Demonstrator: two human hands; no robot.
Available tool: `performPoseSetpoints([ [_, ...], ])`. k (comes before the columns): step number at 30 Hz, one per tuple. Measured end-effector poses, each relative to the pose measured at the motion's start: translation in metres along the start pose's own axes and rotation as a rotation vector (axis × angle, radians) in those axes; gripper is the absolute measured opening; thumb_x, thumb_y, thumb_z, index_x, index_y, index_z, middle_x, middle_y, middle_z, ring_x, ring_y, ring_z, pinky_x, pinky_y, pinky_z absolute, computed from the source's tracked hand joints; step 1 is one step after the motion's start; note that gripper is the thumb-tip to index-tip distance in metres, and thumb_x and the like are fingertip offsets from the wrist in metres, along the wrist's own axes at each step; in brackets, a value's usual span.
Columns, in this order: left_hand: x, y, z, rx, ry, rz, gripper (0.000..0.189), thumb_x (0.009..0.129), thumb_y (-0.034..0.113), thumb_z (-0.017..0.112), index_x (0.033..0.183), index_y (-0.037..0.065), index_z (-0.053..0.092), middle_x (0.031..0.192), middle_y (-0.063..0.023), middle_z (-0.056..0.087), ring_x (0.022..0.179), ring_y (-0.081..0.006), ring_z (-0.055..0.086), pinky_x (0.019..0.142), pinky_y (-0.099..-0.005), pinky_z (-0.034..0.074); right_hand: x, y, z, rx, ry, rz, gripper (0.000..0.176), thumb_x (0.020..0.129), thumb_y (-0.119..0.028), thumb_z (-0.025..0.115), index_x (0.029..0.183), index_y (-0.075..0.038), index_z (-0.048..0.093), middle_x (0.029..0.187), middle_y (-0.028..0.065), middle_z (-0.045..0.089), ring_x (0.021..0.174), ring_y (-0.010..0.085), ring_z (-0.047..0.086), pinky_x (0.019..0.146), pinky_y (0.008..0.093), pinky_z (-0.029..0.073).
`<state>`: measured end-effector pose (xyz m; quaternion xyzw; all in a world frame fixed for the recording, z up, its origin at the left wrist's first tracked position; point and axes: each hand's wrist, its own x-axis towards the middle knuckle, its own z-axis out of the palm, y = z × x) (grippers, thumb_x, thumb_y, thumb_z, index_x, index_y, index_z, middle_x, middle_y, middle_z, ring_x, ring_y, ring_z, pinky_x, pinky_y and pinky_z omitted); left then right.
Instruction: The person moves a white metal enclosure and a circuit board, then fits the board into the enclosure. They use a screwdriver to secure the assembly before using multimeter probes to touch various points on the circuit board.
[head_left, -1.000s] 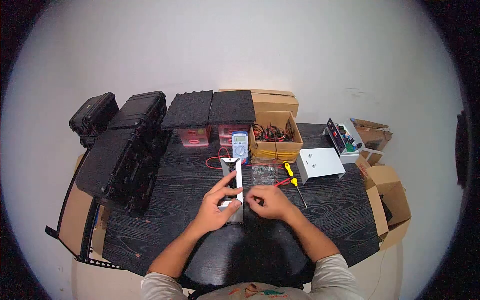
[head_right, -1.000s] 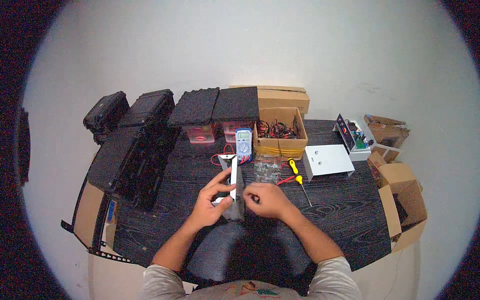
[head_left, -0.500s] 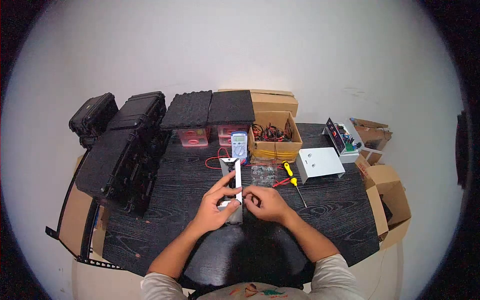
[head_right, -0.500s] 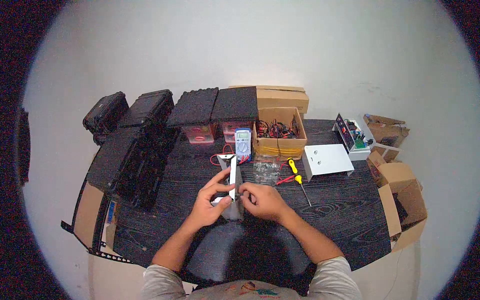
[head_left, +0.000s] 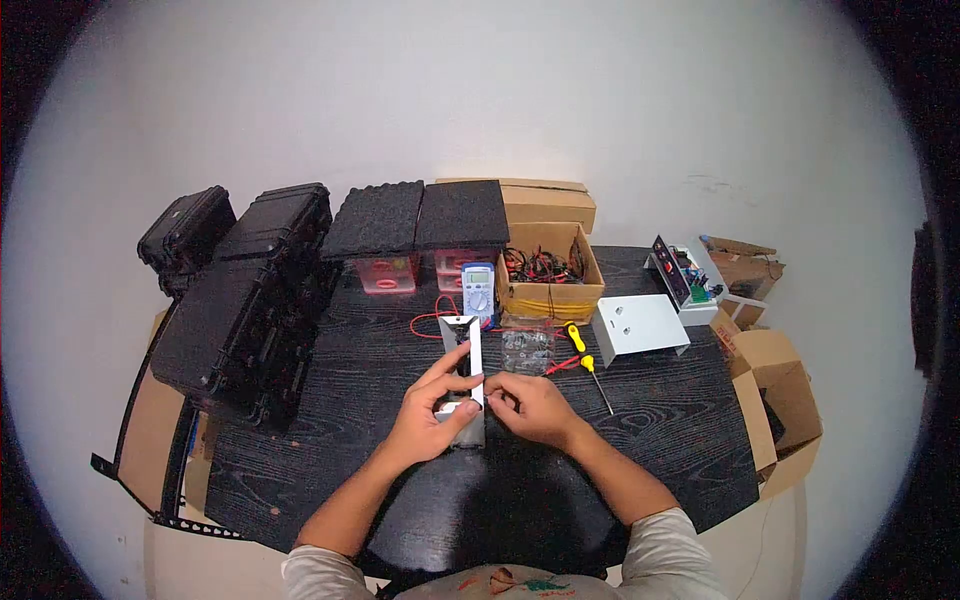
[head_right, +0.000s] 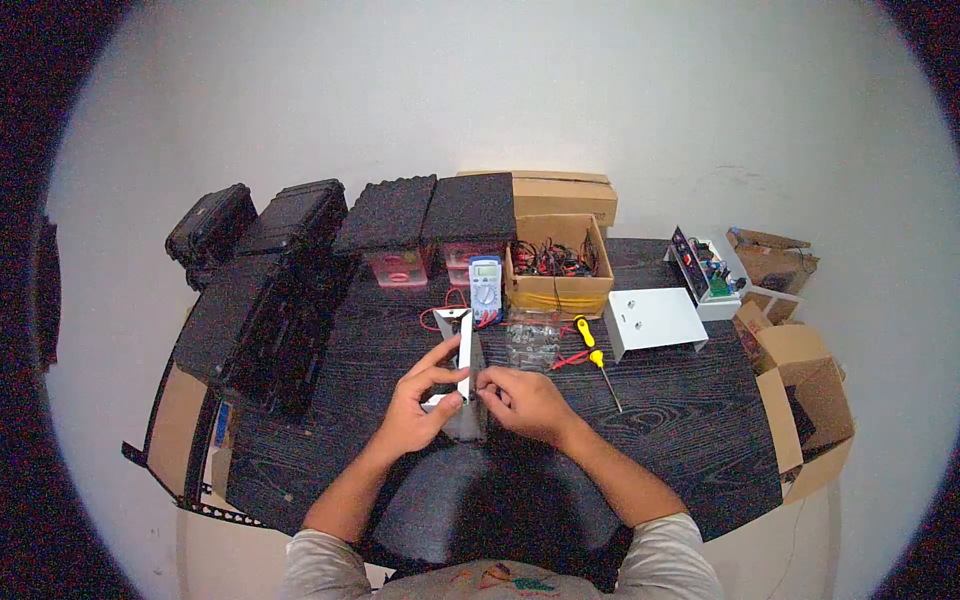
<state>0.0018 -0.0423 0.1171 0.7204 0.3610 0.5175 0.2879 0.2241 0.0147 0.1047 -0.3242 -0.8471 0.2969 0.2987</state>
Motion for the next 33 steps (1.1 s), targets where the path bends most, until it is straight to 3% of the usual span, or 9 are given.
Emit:
performPoseSetpoints([
  [3, -0.001, -0.006, 0.001, -0.003, 0.011, 0.027, 0.030, 0.094, 0.012, 0.074, 0.120, -0.001, 0.071, 0.158, -0.0262, 0.046, 0.141, -0.0351, 0.054, 0.111, -0.0414, 0.044, 0.000, 0.002, 0.003, -0.011, 0.066, -0.101, 0.017, 0.098, -0.017, 0.066, 0.111, -0.007, 0.063, 0.091, 0.0158, 0.071, 0.079, 0.0325, 0.073, 0.071, 0.0425, 0.056],
  [9, 0.000, -0.003, 0.000, 0.040, 0.001, 0.017, 0.030, 0.093, 0.012, 0.074, 0.120, -0.001, 0.071, 0.158, -0.0262, 0.046, 0.140, -0.0345, 0.055, 0.110, -0.0414, 0.045, -0.001, 0.007, 0.013, 0.163, 0.041, 0.024, 0.016, 0.100, -0.017, 0.064, 0.109, -0.004, 0.061, 0.088, 0.0185, 0.071, 0.083, 0.0364, 0.073, 0.072, 0.0444, 0.056],
  [12, -0.001, 0.000, 0.002, -0.076, 0.015, -0.045, 0.031, 0.093, 0.012, 0.074, 0.121, -0.001, 0.071, 0.158, -0.0263, 0.046, 0.138, -0.0341, 0.056, 0.110, -0.0414, 0.045, 0.000, -0.004, 0.001, 0.086, -0.041, 0.039, 0.013, 0.100, -0.011, 0.064, 0.108, -0.002, 0.059, 0.075, 0.0103, 0.063, 0.065, 0.0195, 0.063, 0.063, 0.0344, 0.051],
  [18, -0.001, -0.009, -0.002, 0.078, -0.013, 0.070, 0.033, 0.092, 0.008, 0.074, 0.124, -0.001, 0.071, 0.159, -0.0253, 0.044, 0.132, -0.0303, 0.061, 0.105, -0.0384, 0.050, 0.000, 0.006, 0.011, 0.071, 0.044, -0.058, 0.013, 0.101, -0.013, 0.063, 0.107, -0.002, 0.058, 0.076, 0.0106, 0.065, 0.068, 0.0235, 0.067, 0.066, 0.0370, 0.052],
  [21, 0.003, 0.017, -0.007, 0.063, -0.075, -0.046, 0.038, 0.091, 0.005, 0.074, 0.128, -0.001, 0.069, 0.160, -0.0252, 0.043, 0.130, -0.0298, 0.063, 0.103, -0.0369, 0.052, 0.001, 0.004, 0.007, 0.102, 0.000, -0.034, 0.015, 0.101, -0.014, 0.064, 0.108, -0.002, 0.059, 0.076, 0.0104, 0.065, 0.068, 0.0231, 0.067, 0.066, 0.0370, 0.052],
  [24, 0.003, 0.026, -0.013, -0.017, -0.112, -0.148, 0.039, 0.094, 0.016, 0.073, 0.130, 0.002, 0.070, 0.159, -0.0256, 0.044, 0.142, -0.0367, 0.052, 0.113, -0.0437, 0.046, 0.001, 0.007, 0.006, 0.105, -0.004, -0.049, 0.016, 0.101, -0.015, 0.064, 0.110, -0.002, 0.059, 0.076, 0.0092, 0.064, 0.067, 0.0203, 0.065, 0.065, 0.0354, 0.051],
  [27, 0.003, 0.021, -0.014, 0.059, -0.134, -0.061, 0.043, 0.093, 0.014, 0.073, 0.134, 0.002, 0.068, 0.160, -0.0260, 0.043, 0.144, -0.0373, 0.050, 0.115, -0.0449, 0.043, 0.002, 0.001, -0.003, 0.077, -0.065, -0.001, 0.019, 0.099, -0.018, 0.064, 0.112, -0.004, 0.057, 0.084, 0.0150, 0.071, 0.075, 0.0339, 0.072, 0.069, 0.0438, 0.055],
  [33, 0.002, 0.019, -0.003, 0.180, -0.156, -0.005, 0.056, 0.088, 0.010, 0.074, 0.142, 0.003, 0.061, 0.161, -0.0263, 0.041, 0.147, -0.0411, 0.046, 0.118, -0.0462, 0.038, 0.003, 0.015, -0.009, 0.169, 0.092, 0.025, 0.029, 0.098, -0.014, 0.068, 0.122, -0.004, 0.055, 0.079, 0.0063, 0.067, 0.068, 0.0149, 0.066, 0.063, 0.0317, 0.052],
])
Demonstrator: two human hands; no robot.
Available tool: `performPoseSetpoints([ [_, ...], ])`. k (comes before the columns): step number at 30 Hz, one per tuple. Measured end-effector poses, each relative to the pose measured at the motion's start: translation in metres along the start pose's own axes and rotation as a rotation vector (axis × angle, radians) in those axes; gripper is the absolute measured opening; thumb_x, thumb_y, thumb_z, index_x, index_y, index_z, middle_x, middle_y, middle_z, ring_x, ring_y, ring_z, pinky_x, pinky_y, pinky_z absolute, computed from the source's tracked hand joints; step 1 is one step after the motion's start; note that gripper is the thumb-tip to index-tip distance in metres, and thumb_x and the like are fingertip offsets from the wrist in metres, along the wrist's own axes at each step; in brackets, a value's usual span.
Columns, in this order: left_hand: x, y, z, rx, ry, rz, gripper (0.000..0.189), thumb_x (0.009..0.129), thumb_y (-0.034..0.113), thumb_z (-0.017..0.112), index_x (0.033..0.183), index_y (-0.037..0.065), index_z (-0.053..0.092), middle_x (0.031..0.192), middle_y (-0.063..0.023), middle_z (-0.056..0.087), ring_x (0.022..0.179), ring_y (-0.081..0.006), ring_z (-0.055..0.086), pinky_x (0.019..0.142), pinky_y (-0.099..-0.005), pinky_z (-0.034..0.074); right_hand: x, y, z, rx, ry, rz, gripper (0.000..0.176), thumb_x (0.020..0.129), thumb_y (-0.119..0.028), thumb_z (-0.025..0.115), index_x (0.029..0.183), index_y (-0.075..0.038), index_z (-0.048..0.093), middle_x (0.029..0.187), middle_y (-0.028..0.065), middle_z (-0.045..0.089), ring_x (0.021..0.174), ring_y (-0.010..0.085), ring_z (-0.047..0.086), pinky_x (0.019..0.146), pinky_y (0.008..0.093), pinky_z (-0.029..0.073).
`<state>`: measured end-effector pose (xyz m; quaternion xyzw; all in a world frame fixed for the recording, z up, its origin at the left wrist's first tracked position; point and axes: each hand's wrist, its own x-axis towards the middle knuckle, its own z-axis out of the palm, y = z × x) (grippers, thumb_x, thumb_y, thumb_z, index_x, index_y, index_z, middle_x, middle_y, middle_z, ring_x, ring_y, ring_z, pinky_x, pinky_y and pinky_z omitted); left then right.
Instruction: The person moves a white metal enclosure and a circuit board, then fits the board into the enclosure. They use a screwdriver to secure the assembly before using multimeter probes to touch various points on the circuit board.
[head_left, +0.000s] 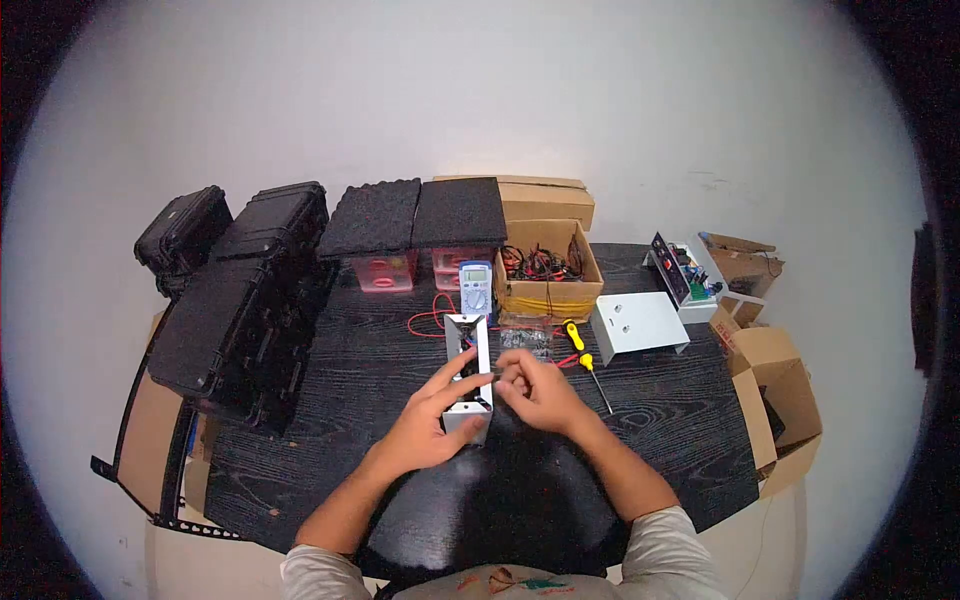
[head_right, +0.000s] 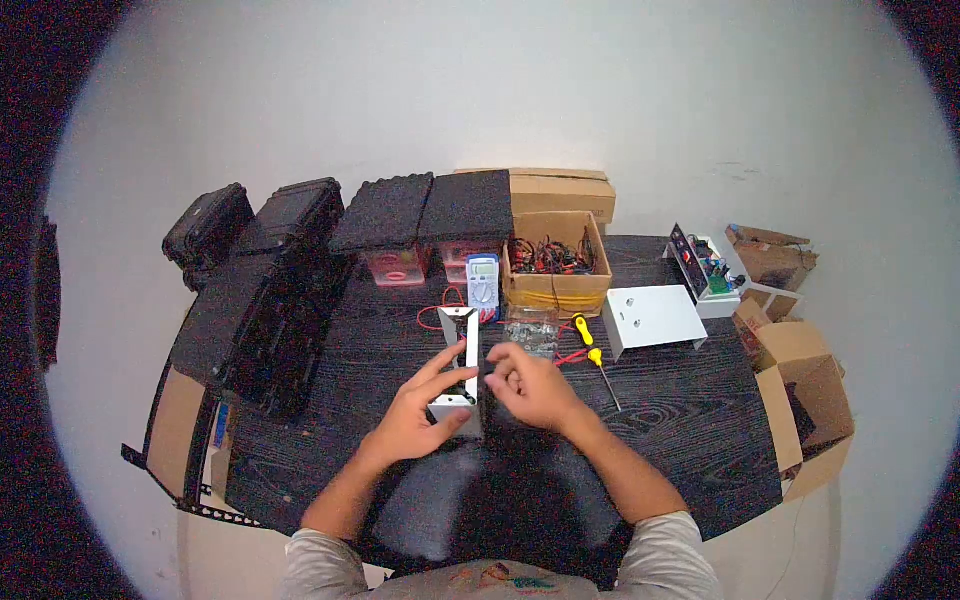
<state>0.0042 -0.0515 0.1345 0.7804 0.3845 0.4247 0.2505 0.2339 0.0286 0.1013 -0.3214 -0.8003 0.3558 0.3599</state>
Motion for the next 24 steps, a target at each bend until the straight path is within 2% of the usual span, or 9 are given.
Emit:
performPoseSetpoints([
  [5, -0.002, -0.003, 0.006, 0.097, -0.032, 0.022, 0.076, 0.085, 0.009, 0.076, 0.154, 0.004, 0.045, 0.165, -0.0248, 0.034, 0.153, -0.0432, 0.033, 0.124, -0.0488, 0.030, 0.012, 0.044, -0.009, 0.208, 0.061, 0.015, 0.048, 0.104, -0.015, 0.063, 0.147, -0.006, 0.044, 0.082, 0.0006, 0.065, 0.064, 0.0073, 0.055, 0.060, 0.0247, 0.046],
  [9, 0.002, -0.002, 0.011, 0.125, -0.188, 0.052, 0.087, 0.084, 0.012, 0.078, 0.160, 0.005, 0.036, 0.168, -0.0233, 0.028, 0.158, -0.0454, 0.020, 0.127, -0.0532, 0.022, 0.016, 0.070, -0.016, 0.411, 0.022, 0.185, 0.044, 0.112, -0.022, 0.048, 0.153, -0.008, 0.039, 0.084, 0.0019, 0.065, 0.062, 0.0070, 0.056, 0.058, 0.0249, 0.048],
  [11, 0.001, -0.006, 0.015, 0.149, -0.218, 0.062, 0.087, 0.085, 0.016, 0.079, 0.160, 0.005, 0.036, 0.169, -0.0235, 0.027, 0.156, -0.0488, 0.020, 0.126, -0.0546, 0.024, 0.016, 0.069, -0.022, 0.326, 0.016, 0.244, 0.046, 0.113, -0.026, 0.044, 0.155, -0.006, 0.037, 0.098, 0.0056, 0.068, 0.076, 0.0112, 0.062, 0.071, 0.0280, 0.052],
  [13, 0.000, -0.015, 0.019, 0.187, -0.251, 0.040, 0.093, 0.084, 0.021, 0.083, 0.161, 0.007, 0.034, 0.171, -0.0237, 0.021, 0.159, -0.0468, 0.012, 0.127, -0.0548, 0.020, 0.017, 0.080, -0.018, 0.232, 0.131, 0.100, 0.053, 0.115, -0.037, 0.034, 0.156, -0.003, 0.038, 0.132, 0.0110, 0.063, 0.118, 0.0197, 0.061, 0.105, 0.0342, 0.048],
  [14, -0.001, -0.019, 0.019, 0.213, -0.252, 0.008, 0.095, 0.084, 0.023, 0.084, 0.161, 0.006, 0.033, 0.171, -0.0248, 0.019, 0.159, -0.0472, 0.010, 0.127, -0.0548, 0.019, 0.020, 0.088, -0.021, 0.455, 0.054, 0.240, 0.059, 0.115, -0.043, 0.029, 0.154, 0.000, 0.042, 0.148, 0.0107, 0.054, 0.139, 0.0209, 0.047, 0.120, 0.0340, 0.032],
  [16, -0.001, -0.024, 0.019, 0.264, -0.255, -0.055, 0.099, 0.083, 0.027, 0.085, 0.162, 0.004, 0.029, 0.171, -0.0268, 0.015, 0.159, -0.0479, 0.008, 0.128, -0.0548, 0.018, 0.016, 0.090, -0.017, 0.983, 0.191, 0.319, 0.057, 0.115, -0.041, 0.030, 0.151, 0.000, 0.046, 0.146, 0.0092, 0.057, 0.135, 0.0186, 0.051, 0.118, 0.0329, 0.035],
  [19, -0.003, -0.034, 0.020, 0.338, -0.260, -0.102, 0.114, 0.078, 0.036, 0.088, 0.163, -0.001, 0.022, 0.171, -0.0297, 0.011, 0.159, -0.0485, 0.006, 0.128, -0.0545, 0.017, 0.017, 0.095, -0.026, 0.999, 0.086, 0.245, 0.053, 0.113, -0.037, 0.039, 0.149, 0.001, 0.046, 0.145, 0.0102, 0.058, 0.134, 0.0183, 0.051, 0.117, 0.0331, 0.035],
  [22, -0.003, -0.051, 0.024, 0.346, -0.271, -0.106, 0.132, 0.069, 0.052, 0.092, 0.163, -0.003, 0.017, 0.169, -0.0342, 0.011, 0.157, -0.0521, 0.010, 0.127, -0.0555, 0.019, 0.014, 0.076, -0.037, 0.457, 0.041, 0.127, 0.049, 0.109, -0.031, 0.050, 0.146, 0.001, 0.048, 0.140, 0.0119, 0.060, 0.130, 0.0187, 0.054, 0.113, 0.0340, 0.039],
  [24, -0.005, -0.064, 0.027, 0.327, -0.263, -0.118, 0.140, 0.065, 0.054, 0.093, 0.164, -0.003, 0.011, 0.169, -0.0343, 0.009, 0.157, -0.0516, 0.009, 0.127, -0.0562, 0.018, 0.014, 0.066, -0.041, 0.401, 0.009, 0.196, 0.049, 0.105, -0.026, 0.058, 0.145, 0.001, 0.049, 0.135, 0.0104, 0.062, 0.126, 0.0181, 0.056, 0.110, 0.0330, 0.041],
])
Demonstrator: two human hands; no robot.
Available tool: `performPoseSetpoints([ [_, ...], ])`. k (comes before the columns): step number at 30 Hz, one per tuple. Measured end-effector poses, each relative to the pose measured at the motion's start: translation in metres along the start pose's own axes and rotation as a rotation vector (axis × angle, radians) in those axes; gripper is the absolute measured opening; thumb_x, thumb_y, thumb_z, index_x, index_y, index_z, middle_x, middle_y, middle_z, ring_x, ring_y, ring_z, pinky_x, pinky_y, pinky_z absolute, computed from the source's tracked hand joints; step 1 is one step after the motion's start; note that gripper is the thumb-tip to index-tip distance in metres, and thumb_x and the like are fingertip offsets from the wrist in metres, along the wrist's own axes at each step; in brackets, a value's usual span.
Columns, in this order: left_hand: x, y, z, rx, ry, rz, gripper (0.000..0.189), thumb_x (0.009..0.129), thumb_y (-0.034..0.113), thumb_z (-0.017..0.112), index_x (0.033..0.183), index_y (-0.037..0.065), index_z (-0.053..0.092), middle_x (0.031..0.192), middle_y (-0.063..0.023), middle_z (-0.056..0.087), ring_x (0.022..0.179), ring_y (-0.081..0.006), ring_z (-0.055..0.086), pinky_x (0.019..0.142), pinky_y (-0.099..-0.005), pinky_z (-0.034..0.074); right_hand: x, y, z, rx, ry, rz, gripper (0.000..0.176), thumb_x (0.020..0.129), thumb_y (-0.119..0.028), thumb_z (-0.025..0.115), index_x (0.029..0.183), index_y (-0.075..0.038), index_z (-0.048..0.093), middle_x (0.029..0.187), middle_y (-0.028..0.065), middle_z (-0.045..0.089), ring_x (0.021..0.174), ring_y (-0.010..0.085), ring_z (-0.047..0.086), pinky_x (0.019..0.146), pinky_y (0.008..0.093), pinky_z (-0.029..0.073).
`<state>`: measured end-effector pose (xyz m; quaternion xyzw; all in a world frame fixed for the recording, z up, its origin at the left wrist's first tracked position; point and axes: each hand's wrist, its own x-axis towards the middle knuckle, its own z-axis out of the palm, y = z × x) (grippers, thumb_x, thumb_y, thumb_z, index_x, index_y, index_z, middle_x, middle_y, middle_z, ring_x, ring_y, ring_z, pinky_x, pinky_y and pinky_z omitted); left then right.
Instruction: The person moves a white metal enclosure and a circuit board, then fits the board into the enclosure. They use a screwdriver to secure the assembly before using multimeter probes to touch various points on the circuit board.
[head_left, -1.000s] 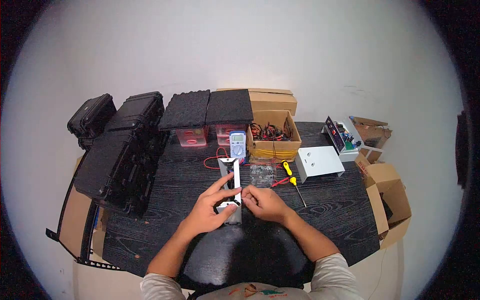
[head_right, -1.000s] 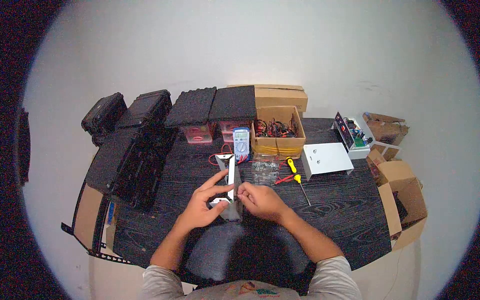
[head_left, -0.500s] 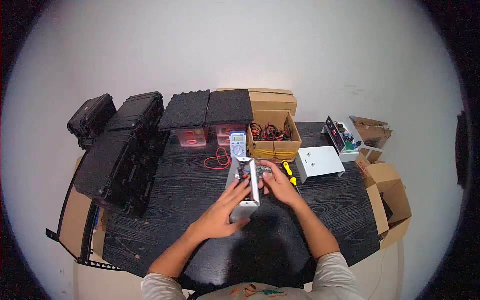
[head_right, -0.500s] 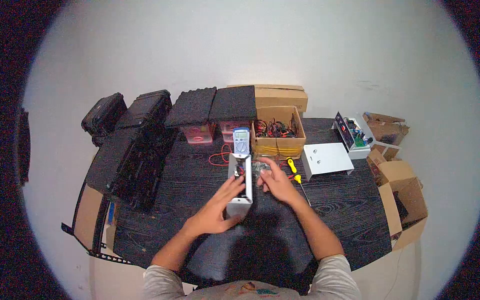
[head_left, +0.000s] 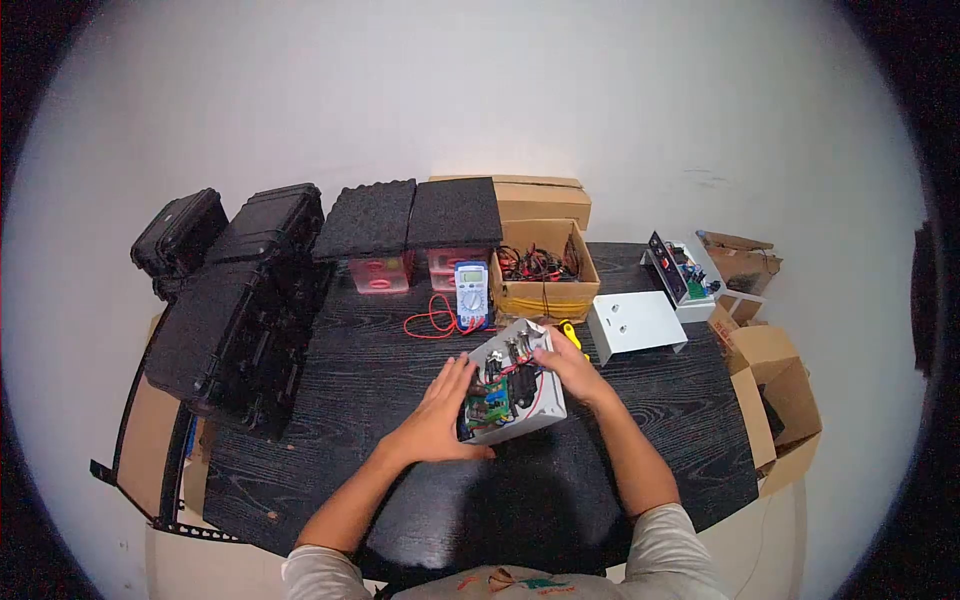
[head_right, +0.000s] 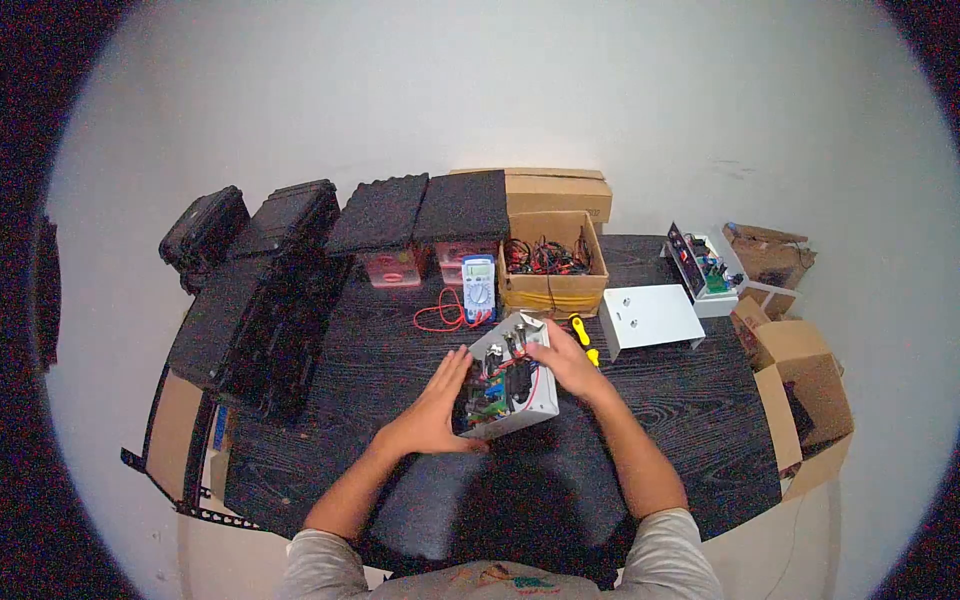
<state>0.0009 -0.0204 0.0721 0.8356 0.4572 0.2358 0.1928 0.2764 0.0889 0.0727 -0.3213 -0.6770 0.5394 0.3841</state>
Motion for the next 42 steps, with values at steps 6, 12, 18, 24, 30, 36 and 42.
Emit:
performPoseSetpoints([
  [6, 0.002, -0.024, 0.010, -0.110, 0.047, 0.020, 0.150, 0.057, 0.052, 0.096, 0.164, -0.002, 0.007, 0.169, -0.0324, 0.009, 0.158, -0.0495, 0.010, 0.126, -0.0620, 0.016, -0.002, -0.007, 0.010, 0.014, -0.023, 0.055, 0.049, 0.096, -0.011, 0.055, 0.143, 0.002, 0.051, 0.131, 0.0071, 0.063, 0.125, 0.0176, 0.055, 0.112, 0.0318, 0.037],
  [12, 0.000, -0.005, -0.021, 0.032, 0.120, 0.032, 0.147, 0.047, 0.050, 0.095, 0.163, 0.000, 0.018, 0.157, -0.0249, 0.030, 0.150, -0.0468, 0.027, 0.121, -0.0731, 0.012, 0.001, 0.010, 0.012, 0.157, -0.071, 0.012, 0.056, 0.091, -0.011, 0.054, 0.144, 0.004, 0.049, 0.139, 0.0085, 0.061, 0.131, 0.0188, 0.052, 0.116, 0.0313, 0.034],
  [18, -0.006, 0.004, -0.043, 0.131, 0.118, 0.043, 0.143, 0.044, 0.050, 0.093, 0.163, 0.006, 0.026, 0.150, -0.0251, 0.037, 0.145, -0.0476, 0.033, 0.119, -0.0761, 0.012, 0.003, 0.018, 0.009, 0.078, -0.101, 0.250, 0.042, 0.103, -0.023, 0.051, 0.138, 0.000, 0.050, 0.113, 0.0039, 0.068, 0.091, 0.0108, 0.064, 0.076, 0.0310, 0.052],
  [24, -0.007, 0.011, -0.034, 0.256, 0.009, 0.028, 0.140, 0.043, 0.052, 0.092, 0.162, 0.010, 0.031, 0.148, -0.0271, 0.040, 0.143, -0.0482, 0.035, 0.119, -0.0764, 0.013, 0.000, 0.017, 0.005, -0.370, -0.341, 0.376, 0.053, 0.109, -0.049, 0.048, 0.134, -0.002, 0.051, 0.095, 0.0093, 0.070, 0.059, 0.0159, 0.064, 0.061, 0.0343, 0.054],
  [30, -0.006, 0.013, -0.031, 0.287, -0.036, -0.002, 0.138, 0.044, 0.054, 0.092, 0.161, 0.010, 0.033, 0.149, -0.0281, 0.039, 0.144, -0.0480, 0.035, 0.121, -0.0744, 0.012, -0.001, 0.028, 0.000, -0.543, -0.372, 0.342, 0.062, 0.105, -0.054, 0.054, 0.137, -0.001, 0.051, 0.096, 0.0140, 0.074, 0.063, 0.0195, 0.068, 0.066, 0.0389, 0.057],
  [36, -0.007, 0.008, -0.025, 0.307, -0.097, -0.032, 0.137, 0.043, 0.054, 0.092, 0.160, 0.010, 0.034, 0.150, -0.0281, 0.039, 0.145, -0.0494, 0.035, 0.120, -0.0759, 0.012, -0.005, 0.008, 0.007, -0.671, -0.432, 0.331, 0.062, 0.103, -0.052, 0.058, 0.128, 0.005, 0.055, 0.084, 0.0137, 0.075, 0.077, 0.0251, 0.074, 0.071, 0.0409, 0.057],
  [42, -0.010, 0.002, -0.019, 0.319, -0.124, -0.038, 0.135, 0.045, 0.057, 0.092, 0.159, 0.010, 0.037, 0.150, -0.0293, 0.039, 0.145, -0.0496, 0.034, 0.118, -0.0786, 0.011, -0.004, 0.019, 0.003, -0.710, -0.439, 0.288, 0.065, 0.101, -0.052, 0.060, 0.130, 0.007, 0.054, 0.088, 0.0171, 0.076, 0.085, 0.0302, 0.075, 0.079, 0.0441, 0.057],
])
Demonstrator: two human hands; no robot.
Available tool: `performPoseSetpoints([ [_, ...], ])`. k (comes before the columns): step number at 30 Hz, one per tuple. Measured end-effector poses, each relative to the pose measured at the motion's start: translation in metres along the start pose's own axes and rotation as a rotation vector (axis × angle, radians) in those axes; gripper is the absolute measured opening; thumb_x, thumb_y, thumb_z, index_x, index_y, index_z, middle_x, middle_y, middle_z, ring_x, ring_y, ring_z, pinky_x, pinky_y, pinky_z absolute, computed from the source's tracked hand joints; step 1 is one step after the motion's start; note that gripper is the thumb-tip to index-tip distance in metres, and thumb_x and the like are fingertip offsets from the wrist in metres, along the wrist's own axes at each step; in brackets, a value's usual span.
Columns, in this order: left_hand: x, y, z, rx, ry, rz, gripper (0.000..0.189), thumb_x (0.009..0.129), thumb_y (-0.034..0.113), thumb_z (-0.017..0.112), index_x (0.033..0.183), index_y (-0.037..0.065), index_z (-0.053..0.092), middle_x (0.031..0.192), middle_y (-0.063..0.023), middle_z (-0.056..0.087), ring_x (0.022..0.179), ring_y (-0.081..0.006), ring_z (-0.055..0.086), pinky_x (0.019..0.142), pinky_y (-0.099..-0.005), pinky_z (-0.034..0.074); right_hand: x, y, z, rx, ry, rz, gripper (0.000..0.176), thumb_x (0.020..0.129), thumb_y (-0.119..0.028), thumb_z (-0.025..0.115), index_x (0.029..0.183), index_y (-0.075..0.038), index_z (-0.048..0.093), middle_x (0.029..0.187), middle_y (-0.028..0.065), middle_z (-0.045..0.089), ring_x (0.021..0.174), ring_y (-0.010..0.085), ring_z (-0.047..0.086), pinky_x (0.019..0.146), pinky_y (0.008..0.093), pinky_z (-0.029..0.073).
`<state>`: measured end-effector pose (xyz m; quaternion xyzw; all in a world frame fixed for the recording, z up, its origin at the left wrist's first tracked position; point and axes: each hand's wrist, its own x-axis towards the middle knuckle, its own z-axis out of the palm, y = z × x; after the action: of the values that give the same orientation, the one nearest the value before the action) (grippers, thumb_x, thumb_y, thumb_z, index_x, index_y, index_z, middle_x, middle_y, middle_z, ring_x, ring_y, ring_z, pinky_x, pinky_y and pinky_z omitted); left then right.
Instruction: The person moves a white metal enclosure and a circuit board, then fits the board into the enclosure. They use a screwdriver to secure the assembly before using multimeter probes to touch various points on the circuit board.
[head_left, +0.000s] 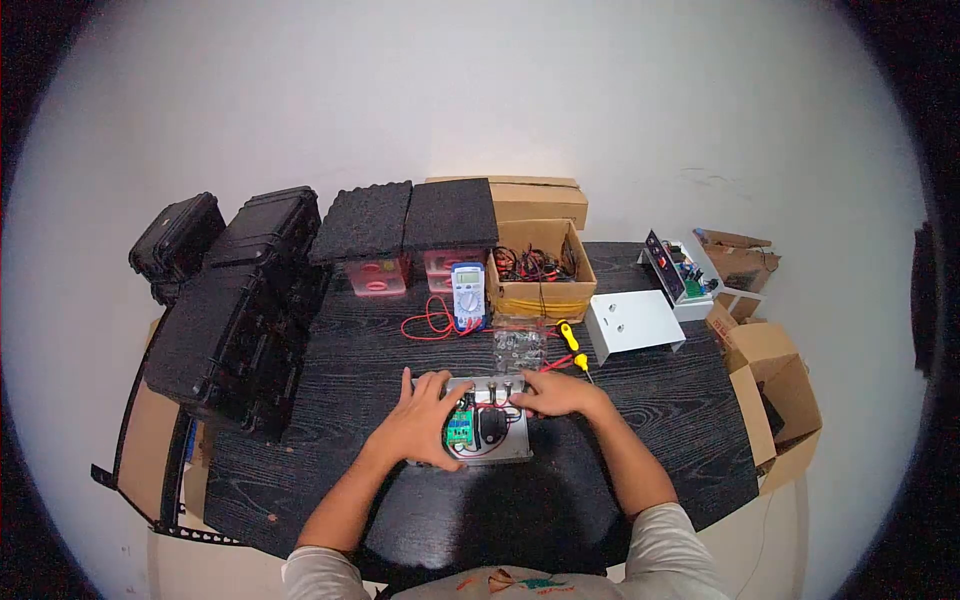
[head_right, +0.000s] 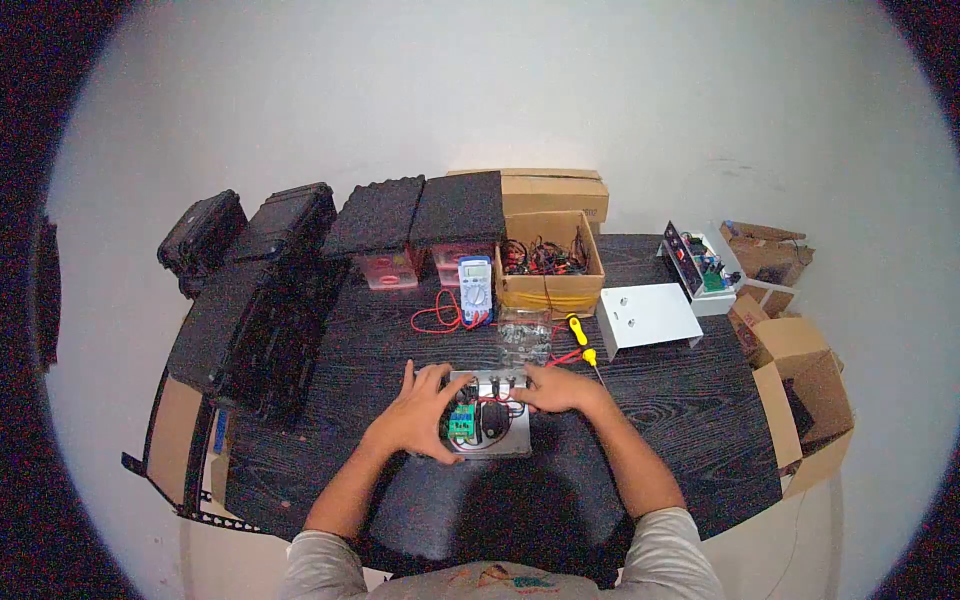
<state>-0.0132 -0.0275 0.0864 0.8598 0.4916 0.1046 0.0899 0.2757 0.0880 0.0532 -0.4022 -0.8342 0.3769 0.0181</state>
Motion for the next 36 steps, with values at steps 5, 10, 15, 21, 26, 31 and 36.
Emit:
performPoseSetpoints([
  [5, -0.002, 0.005, 0.009, -0.017, 0.067, -0.058, 0.130, 0.049, 0.061, 0.091, 0.157, 0.010, 0.040, 0.152, -0.0272, 0.039, 0.147, -0.0464, 0.032, 0.116, -0.0805, 0.006, -0.005, 0.005, -0.008, 0.004, 0.003, -0.031, 0.060, 0.100, -0.046, 0.063, 0.131, 0.005, 0.059, 0.090, 0.0182, 0.076, 0.085, 0.0286, 0.075, 0.078, 0.0430, 0.057],
  [10, 0.009, 0.034, 0.018, -0.080, 0.163, 0.076, 0.105, 0.071, 0.062, 0.083, 0.154, 0.010, 0.044, 0.157, -0.0162, 0.041, 0.149, -0.0391, 0.032, 0.114, -0.0829, 0.003, -0.016, -0.012, -0.030, 0.053, 0.289, -0.034, 0.041, 0.097, -0.036, 0.069, 0.121, -0.003, 0.070, 0.084, 0.0138, 0.074, 0.080, 0.0247, 0.073, 0.075, 0.0403, 0.056],
  [15, 0.009, 0.038, 0.030, -0.056, 0.141, 0.118, 0.095, 0.076, 0.057, 0.083, 0.151, 0.011, 0.048, 0.157, -0.0155, 0.041, 0.150, -0.0389, 0.031, 0.114, -0.0832, 0.004, -0.013, -0.035, -0.047, -0.041, 0.569, 0.066, 0.031, 0.091, -0.030, 0.074, 0.111, -0.007, 0.072, 0.090, 0.0155, 0.074, 0.085, 0.0345, 0.072, 0.080, 0.0435, 0.056],
  [21, 0.009, 0.034, 0.038, -0.078, 0.143, 0.124, 0.083, 0.078, 0.054, 0.082, 0.143, 0.009, 0.058, 0.154, -0.0158, 0.043, 0.149, -0.0388, 0.032, 0.115, -0.0821, 0.007, 0.034, 0.002, -0.048, -0.287, 0.566, 0.192, 0.034, 0.087, -0.031, 0.077, 0.112, -0.009, 0.074, 0.101, 0.0183, 0.075, 0.105, 0.0369, 0.071, 0.094, 0.0487, 0.056],
  [26, 0.008, 0.032, 0.040, -0.083, 0.159, 0.107, 0.075, 0.078, 0.050, 0.083, 0.139, 0.014, 0.062, 0.154, -0.0150, 0.047, 0.147, -0.0390, 0.037, 0.116, -0.0814, 0.010, 0.042, 0.001, -0.045, -0.368, 0.658, 0.252, 0.028, 0.086, -0.026, 0.079, 0.107, -0.008, 0.074, 0.103, 0.0197, 0.075, 0.103, 0.0382, 0.072, 0.091, 0.0481, 0.056],
  [31, 0.009, 0.033, 0.039, -0.100, 0.141, 0.100, 0.072, 0.080, 0.052, 0.081, 0.138, 0.013, 0.064, 0.154, -0.0162, 0.046, 0.147, -0.0395, 0.036, 0.116, -0.0804, 0.009, 0.048, 0.015, -0.043, -0.312, 0.501, 0.314, 0.023, 0.086, -0.026, 0.077, 0.099, -0.008, 0.074, 0.100, 0.0193, 0.076, 0.102, 0.0383, 0.072, 0.091, 0.0490, 0.056],
  [36, 0.009, 0.032, 0.042, -0.100, 0.129, 0.101, 0.072, 0.081, 0.052, 0.079, 0.138, 0.011, 0.064, 0.155, -0.0164, 0.046, 0.148, -0.0403, 0.035, 0.117, -0.0793, 0.008, 0.064, 0.036, -0.035, -0.341, 0.617, 0.291, 0.017, 0.090, -0.020, 0.066, 0.093, -0.005, 0.074, 0.097, 0.0203, 0.076, 0.102, 0.0384, 0.072, 0.092, 0.0494, 0.056],
])
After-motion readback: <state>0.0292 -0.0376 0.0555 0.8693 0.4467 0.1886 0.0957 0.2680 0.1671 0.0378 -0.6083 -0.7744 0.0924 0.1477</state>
